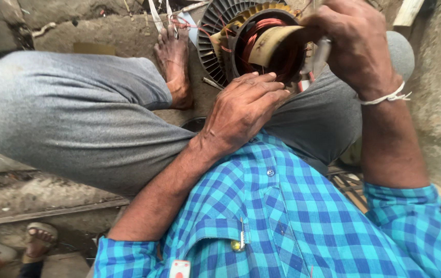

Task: The person sits on the floor and uses pliers and a flat metal tool to manipulate copper windings inside a motor stator. They repeatedly pull, cut, and adjust the wires within the stator slots.

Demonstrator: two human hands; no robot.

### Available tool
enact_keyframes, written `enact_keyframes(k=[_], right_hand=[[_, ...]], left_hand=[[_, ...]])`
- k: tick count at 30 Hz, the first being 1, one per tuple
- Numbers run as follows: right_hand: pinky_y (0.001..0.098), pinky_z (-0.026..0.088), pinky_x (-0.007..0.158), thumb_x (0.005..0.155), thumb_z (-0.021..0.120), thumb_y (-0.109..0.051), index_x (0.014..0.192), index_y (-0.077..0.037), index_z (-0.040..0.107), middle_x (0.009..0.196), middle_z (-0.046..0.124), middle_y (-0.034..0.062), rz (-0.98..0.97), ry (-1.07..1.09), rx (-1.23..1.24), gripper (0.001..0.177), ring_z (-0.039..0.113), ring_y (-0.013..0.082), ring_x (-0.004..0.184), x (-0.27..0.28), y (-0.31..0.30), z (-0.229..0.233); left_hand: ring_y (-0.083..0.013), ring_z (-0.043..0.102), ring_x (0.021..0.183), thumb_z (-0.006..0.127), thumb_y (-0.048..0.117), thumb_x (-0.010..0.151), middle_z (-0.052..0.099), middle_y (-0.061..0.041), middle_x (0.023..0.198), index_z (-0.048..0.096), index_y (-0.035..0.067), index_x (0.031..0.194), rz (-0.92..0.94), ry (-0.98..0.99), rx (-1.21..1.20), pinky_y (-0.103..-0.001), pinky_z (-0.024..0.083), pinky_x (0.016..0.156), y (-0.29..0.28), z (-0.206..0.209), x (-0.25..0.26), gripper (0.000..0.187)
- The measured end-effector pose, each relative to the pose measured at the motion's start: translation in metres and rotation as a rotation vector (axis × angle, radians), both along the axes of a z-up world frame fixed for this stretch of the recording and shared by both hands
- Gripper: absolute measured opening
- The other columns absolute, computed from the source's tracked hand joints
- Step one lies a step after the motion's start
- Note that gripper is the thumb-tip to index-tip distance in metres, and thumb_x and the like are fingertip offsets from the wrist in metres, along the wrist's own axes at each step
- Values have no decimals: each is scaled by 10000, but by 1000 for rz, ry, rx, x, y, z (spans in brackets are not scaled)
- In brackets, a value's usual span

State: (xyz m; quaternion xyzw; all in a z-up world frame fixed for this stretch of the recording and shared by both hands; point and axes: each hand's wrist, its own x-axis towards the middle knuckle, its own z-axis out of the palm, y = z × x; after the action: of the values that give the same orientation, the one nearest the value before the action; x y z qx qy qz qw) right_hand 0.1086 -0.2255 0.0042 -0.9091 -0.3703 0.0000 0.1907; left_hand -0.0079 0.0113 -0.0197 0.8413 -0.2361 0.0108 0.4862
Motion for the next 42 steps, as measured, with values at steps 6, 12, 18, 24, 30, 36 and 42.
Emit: enact_keyframes(k=[6,12,18,24,30,36,42], right_hand=[[327,583,893,1050,621,21,1150,8,673,1107,695,106,-243,480,556,113,704,181,1008,-28,-13,-35],[231,549,798,1146,734,-30,1083,69,686,972,679,61,-511,553,568,127,654,101,886,-43,-28,-60],[237,602,833,1146,738,-108,1137,22,662,1067,703,51,-550,659,681,151,707,102,926,-46,-28,-60],[219,581,784,1127,733,-116,1165,3,687,1036,726,54,-493,695,675,133,706,98,881,-38,-30,-58],[251,580,727,1156,685,-39,1010,6,668,934,678,47,-383,611,510,153,664,120,801,-29,-23,-52],[303,537,707,1064,764,7,963,33,673,874,644,105,-303,372,208,138,663,184,777,-19,-4,-38],[360,575,830,936,783,18,1093,18,725,1055,669,131,-63,63,251,167,658,243,984,-10,17,-24]], left_hand=[[-262,633,1285,758,80,939,712,-75,1245,706,73,1218,-4,9,-24,-454,473,1166,-2,-9,-3,285],[-272,627,1293,747,106,959,711,-84,1260,717,78,1230,3,1,-33,-458,467,1167,-4,-14,-5,274],[-280,618,1309,738,120,963,709,-93,1274,718,82,1228,6,-3,-37,-467,457,1174,-4,-15,-7,268],[-286,623,1300,739,117,957,708,-100,1262,715,68,1224,-3,12,-43,-470,461,1165,-4,-14,-7,272],[-278,627,1294,756,103,937,709,-91,1257,711,74,1221,-6,-7,-48,-465,468,1159,-4,-10,-3,289],[-276,648,1277,753,91,955,701,-104,1280,700,64,1238,25,-50,-107,-438,523,1124,-3,-5,-4,289],[-163,731,1211,600,106,1107,719,-51,1284,686,150,1278,355,217,-93,-338,616,1088,10,-19,19,196]])
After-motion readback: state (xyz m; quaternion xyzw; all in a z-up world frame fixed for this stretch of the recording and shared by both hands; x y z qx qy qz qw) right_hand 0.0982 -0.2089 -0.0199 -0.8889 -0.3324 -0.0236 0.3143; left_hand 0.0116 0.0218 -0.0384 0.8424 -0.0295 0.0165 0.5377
